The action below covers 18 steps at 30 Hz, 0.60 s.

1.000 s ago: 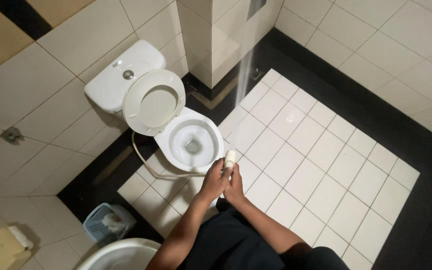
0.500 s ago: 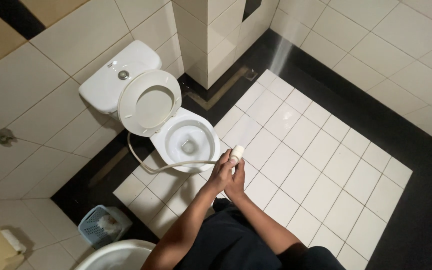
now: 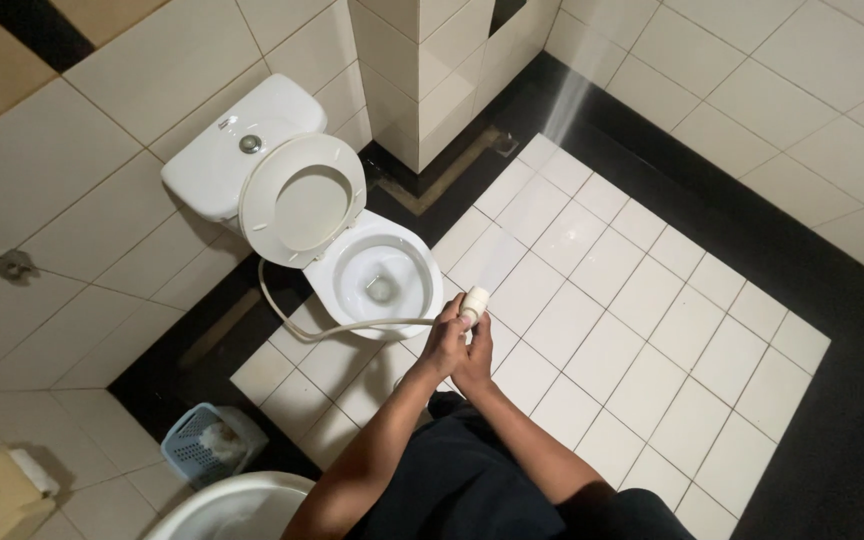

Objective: The person uses a handheld bidet sprayer to rinse the toilet bowl and the surrounding floor area. Afterward, they take a green towel and wipe the floor tiles near the sink and the base of the door.

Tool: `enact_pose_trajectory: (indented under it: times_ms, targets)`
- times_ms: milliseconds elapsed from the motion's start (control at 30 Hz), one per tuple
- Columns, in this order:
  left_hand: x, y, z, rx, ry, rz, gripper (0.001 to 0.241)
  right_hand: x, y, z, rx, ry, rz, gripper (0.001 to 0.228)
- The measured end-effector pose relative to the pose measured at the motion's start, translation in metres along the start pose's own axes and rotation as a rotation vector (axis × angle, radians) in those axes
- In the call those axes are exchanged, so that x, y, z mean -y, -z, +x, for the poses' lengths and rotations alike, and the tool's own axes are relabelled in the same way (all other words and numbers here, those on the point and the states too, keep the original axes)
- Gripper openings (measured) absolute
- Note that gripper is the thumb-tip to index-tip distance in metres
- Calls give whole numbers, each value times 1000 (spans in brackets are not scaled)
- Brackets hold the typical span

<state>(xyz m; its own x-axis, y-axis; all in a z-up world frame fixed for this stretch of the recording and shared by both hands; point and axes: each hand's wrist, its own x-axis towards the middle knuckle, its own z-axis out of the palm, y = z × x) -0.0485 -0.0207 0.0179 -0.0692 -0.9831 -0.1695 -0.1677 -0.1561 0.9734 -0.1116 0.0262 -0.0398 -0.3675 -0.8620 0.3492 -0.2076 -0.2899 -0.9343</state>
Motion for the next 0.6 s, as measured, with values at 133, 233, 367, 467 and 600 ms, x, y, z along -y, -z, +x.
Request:
enact_pose_trajectory:
  times_ms: [133, 233, 367, 467, 600]
  targets:
    - [1, 1, -3, -16, 31, -5, 37, -7, 1, -6, -8, -31, 8, 35]
    - [2, 1, -3, -29, 60, -11, 37, -6, 2, -6, 3, -39, -7, 37]
    - [5, 7, -8, -55, 115, -22, 37, -6, 0, -7, 52, -84, 10, 39]
    - [7, 14, -5, -61, 149, -32, 38, -7, 1, -10, 128, -156, 11, 43]
    - [11, 18, -8, -82, 194, -42, 38, 27, 3, -10, 329, -284, -70, 47]
